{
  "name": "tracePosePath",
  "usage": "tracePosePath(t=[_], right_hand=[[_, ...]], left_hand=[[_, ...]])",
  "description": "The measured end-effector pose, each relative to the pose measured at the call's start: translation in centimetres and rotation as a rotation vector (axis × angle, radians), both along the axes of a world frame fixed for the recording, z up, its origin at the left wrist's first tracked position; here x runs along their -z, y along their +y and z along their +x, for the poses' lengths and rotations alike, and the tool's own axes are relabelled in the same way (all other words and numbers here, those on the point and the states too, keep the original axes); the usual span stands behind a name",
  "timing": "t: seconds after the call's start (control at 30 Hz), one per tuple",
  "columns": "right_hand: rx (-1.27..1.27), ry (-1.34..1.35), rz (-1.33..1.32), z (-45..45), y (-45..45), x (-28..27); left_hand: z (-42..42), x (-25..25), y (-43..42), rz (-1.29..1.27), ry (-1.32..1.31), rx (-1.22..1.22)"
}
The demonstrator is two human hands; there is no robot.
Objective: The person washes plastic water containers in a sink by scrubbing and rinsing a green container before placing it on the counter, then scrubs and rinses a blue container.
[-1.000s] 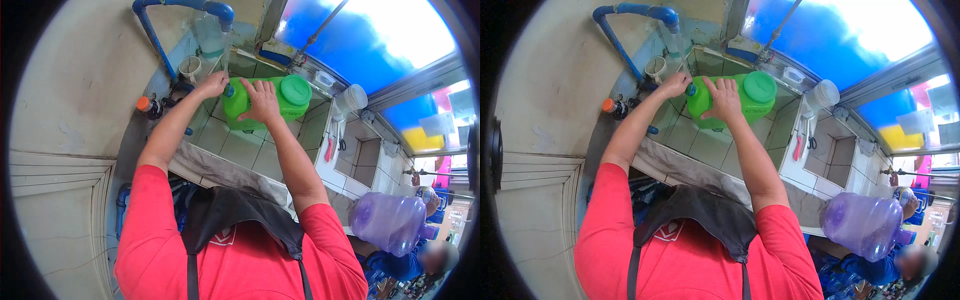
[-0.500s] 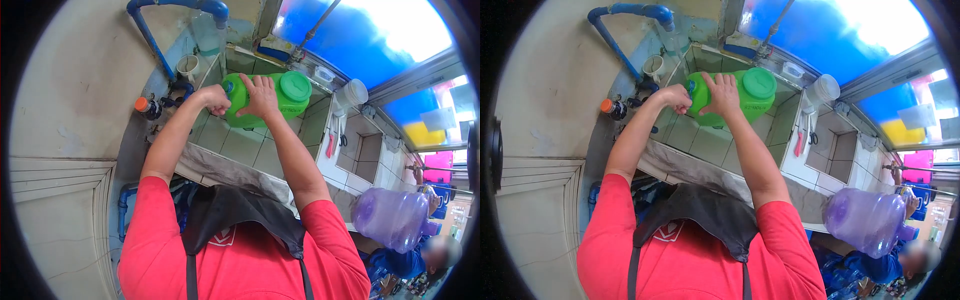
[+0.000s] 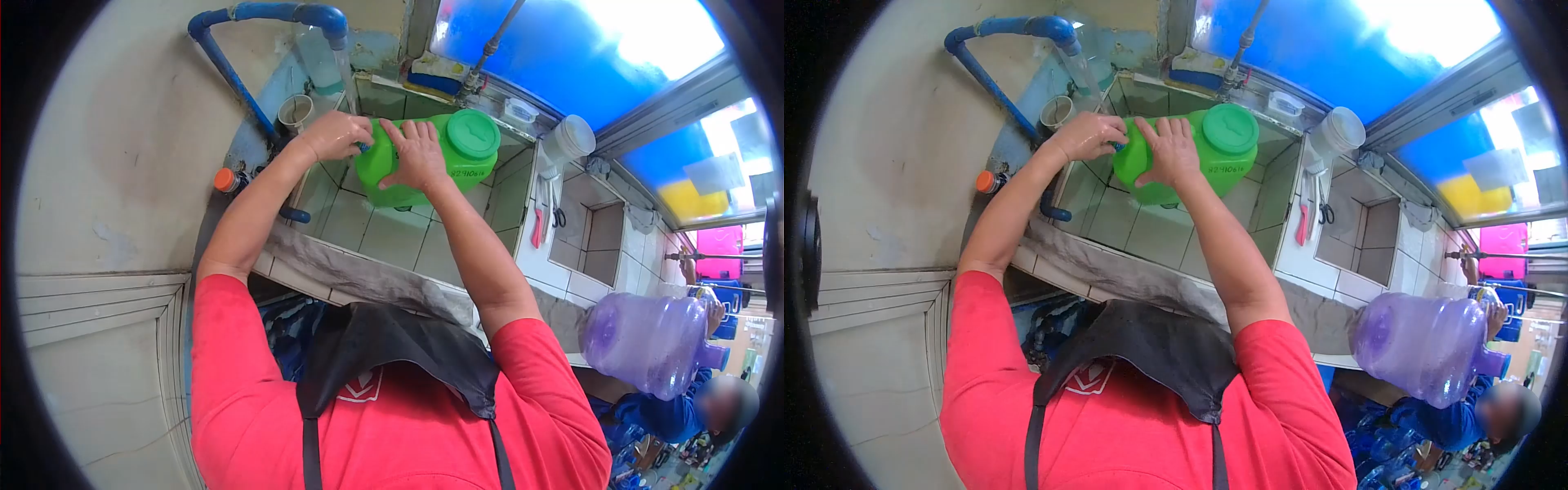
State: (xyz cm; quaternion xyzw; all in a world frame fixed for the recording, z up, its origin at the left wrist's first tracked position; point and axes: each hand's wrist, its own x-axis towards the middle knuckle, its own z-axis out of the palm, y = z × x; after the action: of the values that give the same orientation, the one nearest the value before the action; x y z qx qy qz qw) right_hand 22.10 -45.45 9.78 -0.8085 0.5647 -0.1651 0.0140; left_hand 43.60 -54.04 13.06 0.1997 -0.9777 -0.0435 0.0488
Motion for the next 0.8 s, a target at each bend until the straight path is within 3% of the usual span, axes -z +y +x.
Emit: tracePosePath(t=[0.13, 0.27, 0.57, 0.67, 0.73, 0.77, 0.8], right_hand=[[-0.003, -0.006, -0.015, 0.0, -0.2, 0.1], [-0.002, 0.010, -0.004, -0.1, -0.3, 0.2], [0.002, 0.010, -0.005, 0.0, -0.2, 0.1], [-0.006, -0.009, -0.022, 0.0, -0.2, 0.1], [-0.004, -0.015, -0.011, 0.0, -0.1, 0.0], [-0.004, -0.013, -0.011, 0.0, -0.1, 0.0], [-0.012, -0.013, 0.007, -0.1, -0.2, 0.0]], left_hand=[[-0.9, -1.4, 0.0, 0.001, -0.139, 0.011], [-1.7, -0.9, -1.1, -0.040, -0.048, 0.120], [-2.8, 0.1, -2.6, 0.117, -0.031, -0.058], [-2.1, 2.2, -3.6, 0.308, 0.200, -0.251], [-1.5, 4.1, -4.2, 0.469, 0.413, -0.683], [-1.1, 5.4, -3.9, 0.470, 0.415, -0.683], [-0.6, 7.1, -3.5, 0.451, 0.342, -0.847]])
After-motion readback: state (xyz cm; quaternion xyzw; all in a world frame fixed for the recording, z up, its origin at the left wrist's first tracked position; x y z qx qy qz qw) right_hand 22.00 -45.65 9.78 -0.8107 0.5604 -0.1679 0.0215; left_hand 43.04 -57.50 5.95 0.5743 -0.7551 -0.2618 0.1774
